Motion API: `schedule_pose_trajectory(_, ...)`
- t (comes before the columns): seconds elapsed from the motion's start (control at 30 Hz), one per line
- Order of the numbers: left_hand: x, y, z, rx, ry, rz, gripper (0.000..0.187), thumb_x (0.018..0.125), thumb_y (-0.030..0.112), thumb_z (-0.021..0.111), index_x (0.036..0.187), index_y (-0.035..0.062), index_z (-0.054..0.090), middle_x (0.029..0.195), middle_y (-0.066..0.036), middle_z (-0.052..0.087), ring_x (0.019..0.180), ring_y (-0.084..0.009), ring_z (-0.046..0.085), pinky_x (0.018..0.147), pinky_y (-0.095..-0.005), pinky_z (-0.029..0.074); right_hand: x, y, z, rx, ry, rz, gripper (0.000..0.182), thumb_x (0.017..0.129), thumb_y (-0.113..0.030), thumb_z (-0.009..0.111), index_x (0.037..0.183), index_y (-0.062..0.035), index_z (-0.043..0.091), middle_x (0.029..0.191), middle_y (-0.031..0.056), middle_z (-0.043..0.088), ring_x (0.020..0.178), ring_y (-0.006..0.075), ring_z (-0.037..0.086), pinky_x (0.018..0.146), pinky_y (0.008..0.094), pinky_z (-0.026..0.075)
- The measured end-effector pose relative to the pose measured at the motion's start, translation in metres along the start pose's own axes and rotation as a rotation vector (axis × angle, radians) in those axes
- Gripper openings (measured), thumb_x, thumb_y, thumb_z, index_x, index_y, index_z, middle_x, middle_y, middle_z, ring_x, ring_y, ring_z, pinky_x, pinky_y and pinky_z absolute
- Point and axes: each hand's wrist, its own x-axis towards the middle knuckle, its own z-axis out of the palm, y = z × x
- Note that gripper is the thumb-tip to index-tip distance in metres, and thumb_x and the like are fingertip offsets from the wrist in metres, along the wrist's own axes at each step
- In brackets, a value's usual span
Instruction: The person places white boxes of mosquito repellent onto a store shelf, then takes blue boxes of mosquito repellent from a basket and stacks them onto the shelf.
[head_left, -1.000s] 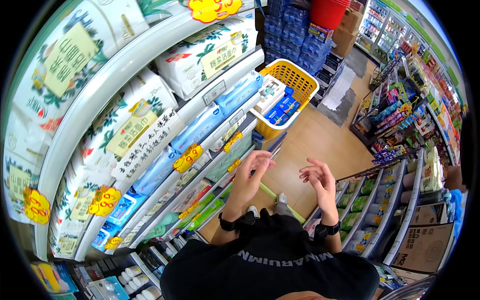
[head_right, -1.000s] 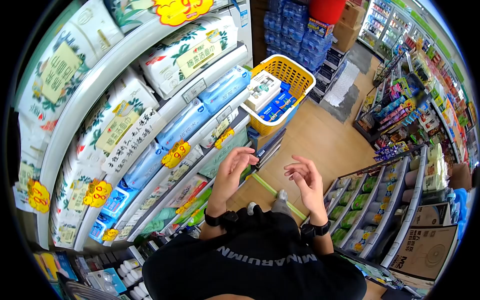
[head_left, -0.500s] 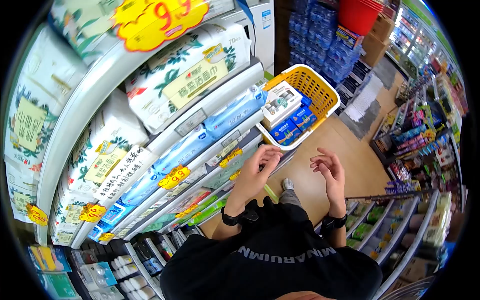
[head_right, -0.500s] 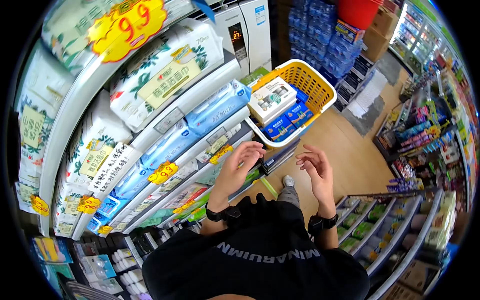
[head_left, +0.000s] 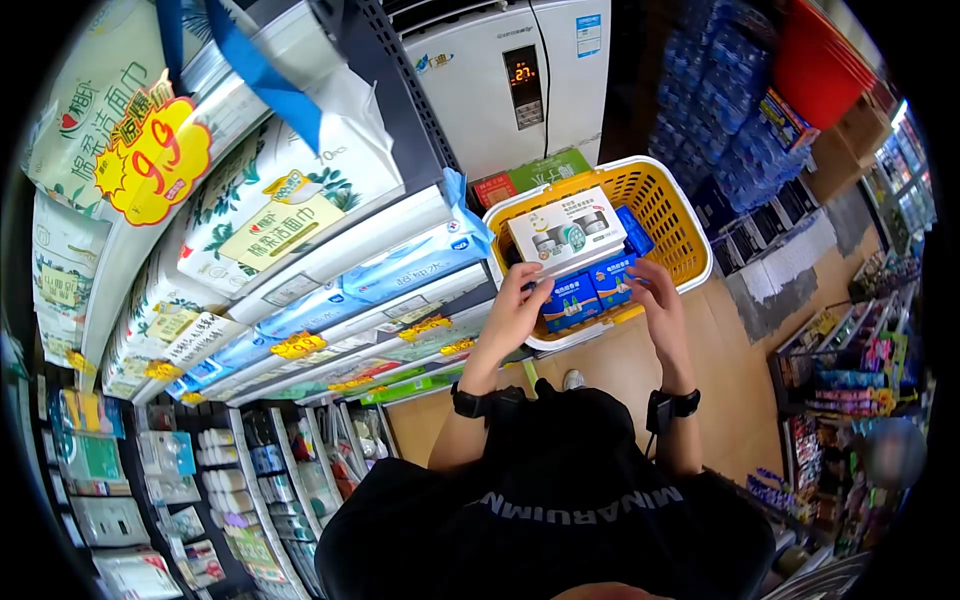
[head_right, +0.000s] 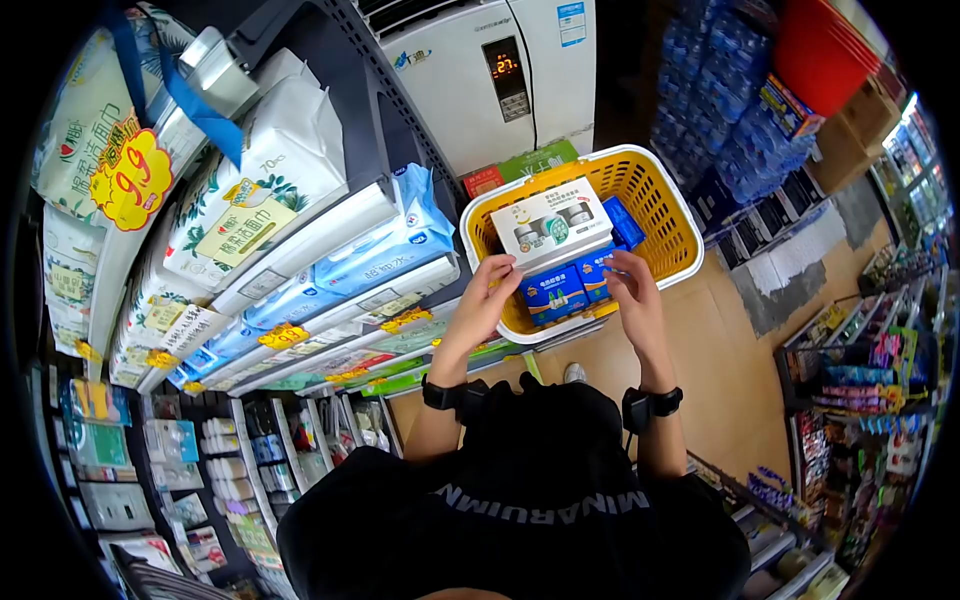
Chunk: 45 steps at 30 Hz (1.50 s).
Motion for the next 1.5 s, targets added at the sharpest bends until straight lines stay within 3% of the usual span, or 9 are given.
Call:
schedule_pose_trajectory(0.17, 0.034, -0.036, 0.013, 0.063, 0.206, -0.031, 0.059, 0.104, 0.036, 0.063, 0.142, -0.0041, 0.043, 0.143, -0.025, 0.052, 0.129, -0.0287, 0.053, 0.109, -0.0357, 0.042, 0.056, 0.026, -0.019, -0.064, -0.055, -0.01, 0.045, 0.098, -0.006, 0.06, 0.141, 0.0035, 0.049, 0.139, 0.0178, 0.058, 0.13, 0.0275, 0.056, 0.11, 0.0367, 0.045)
schedule_pose_trajectory(0.33, 0.058, -0.062, 0.016, 0.13, 0.392, -0.131, 0.082, 0.1, 0.046, 0.062, 0.148, -0.0145, 0.034, 0.15, -0.03, 0.046, 0.14, -0.0366, 0.046, 0.118, -0.0378, 0.034, 0.106, 0.04, -0.02, -0.193, -0.106, 0.088, 0.061, 0.097, -0.017, 0.063, 0.149, 0.006, 0.041, 0.151, 0.0281, 0.049, 0.141, 0.0356, 0.049, 0.117, 0.0413, 0.037)
schedule_pose_trajectory(0.47, 0.068, -0.067, 0.016, 0.158, 0.441, -0.163, 0.087, 0.1, 0.048, 0.061, 0.15, -0.0162, 0.031, 0.152, -0.033, 0.042, 0.145, -0.0386, 0.041, 0.121, -0.0383, 0.03, 0.13, 0.049, -0.017, -0.313, -0.121, 0.151, 0.065, 0.098, -0.022, 0.062, 0.152, 0.0048, 0.038, 0.157, 0.0308, 0.042, 0.148, 0.0391, 0.041, 0.121, 0.0429, 0.032)
schedule_pose_trajectory(0.63, 0.084, -0.069, 0.019, 0.061, 0.469, -0.272, 0.088, 0.1, 0.047, 0.059, 0.152, -0.0164, 0.028, 0.153, -0.035, 0.041, 0.146, -0.0395, 0.041, 0.121, -0.0373, 0.029, 0.156, 0.077, -0.019, -0.369, -0.154, 0.164, 0.069, 0.096, -0.026, 0.062, 0.152, 0.0057, 0.037, 0.156, 0.0307, 0.042, 0.147, 0.0398, 0.042, 0.12, 0.0412, 0.032)
schedule_pose_trajectory(0.77, 0.085, -0.057, 0.019, 0.018, 0.398, -0.215, 0.07, 0.102, 0.043, 0.058, 0.142, -0.0117, 0.045, 0.141, -0.027, 0.057, 0.131, -0.0325, 0.055, 0.112, -0.0365, 0.039, 0.172, 0.095, -0.018, -0.383, -0.205, 0.205, 0.07, 0.096, -0.028, 0.062, 0.152, 0.0063, 0.038, 0.154, 0.0284, 0.047, 0.144, 0.0398, 0.045, 0.119, 0.0397, 0.033)
schedule_pose_trajectory(0.83, 0.093, -0.077, 0.015, -0.021, 0.381, -0.21, 0.066, 0.102, 0.043, 0.058, 0.14, -0.0103, 0.047, 0.138, -0.026, 0.059, 0.128, -0.0309, 0.057, 0.109, -0.0361, 0.04, 0.18, 0.105, -0.02, -0.302, -0.309, 0.224, 0.069, 0.095, -0.028, 0.062, 0.152, 0.0056, 0.039, 0.152, 0.0277, 0.05, 0.142, 0.039, 0.048, 0.118, 0.0396, 0.035)
schedule_pose_trajectory(1.0, 0.102, -0.086, 0.018, -0.071, 0.364, -0.209, 0.059, 0.104, 0.041, 0.056, 0.139, -0.007, 0.05, 0.133, -0.022, 0.063, 0.123, -0.0276, 0.06, 0.105, -0.0345, 0.043, 0.179, 0.11, -0.018, -0.374, -0.273, 0.209, 0.066, 0.095, -0.029, 0.061, 0.15, 0.0041, 0.044, 0.148, 0.0271, 0.054, 0.138, 0.0378, 0.052, 0.115, 0.0393, 0.037)
schedule_pose_trajectory(1.4, 0.078, -0.048, 0.033, 0.022, 0.348, -0.193, 0.07, 0.102, 0.044, 0.058, 0.144, -0.0095, 0.043, 0.135, -0.024, 0.061, 0.125, -0.0292, 0.059, 0.107, -0.036, 0.043, 0.125, 0.058, -0.041, -0.307, -0.213, 0.11, 0.06, 0.096, -0.022, 0.063, 0.145, 0.0091, 0.046, 0.14, 0.0284, 0.059, 0.13, 0.0339, 0.058, 0.11, 0.0372, 0.043)
schedule_pose_trajectory(1.5, 0.071, -0.036, 0.035, 0.102, 0.311, -0.108, 0.073, 0.102, 0.045, 0.059, 0.148, -0.0081, 0.041, 0.14, -0.026, 0.058, 0.13, -0.0316, 0.056, 0.11, -0.0365, 0.041, 0.097, 0.029, -0.048, -0.165, -0.182, 0.142, 0.052, 0.098, -0.011, 0.059, 0.145, 0.0069, 0.046, 0.143, 0.0229, 0.056, 0.135, 0.0292, 0.054, 0.114, 0.0356, 0.039)
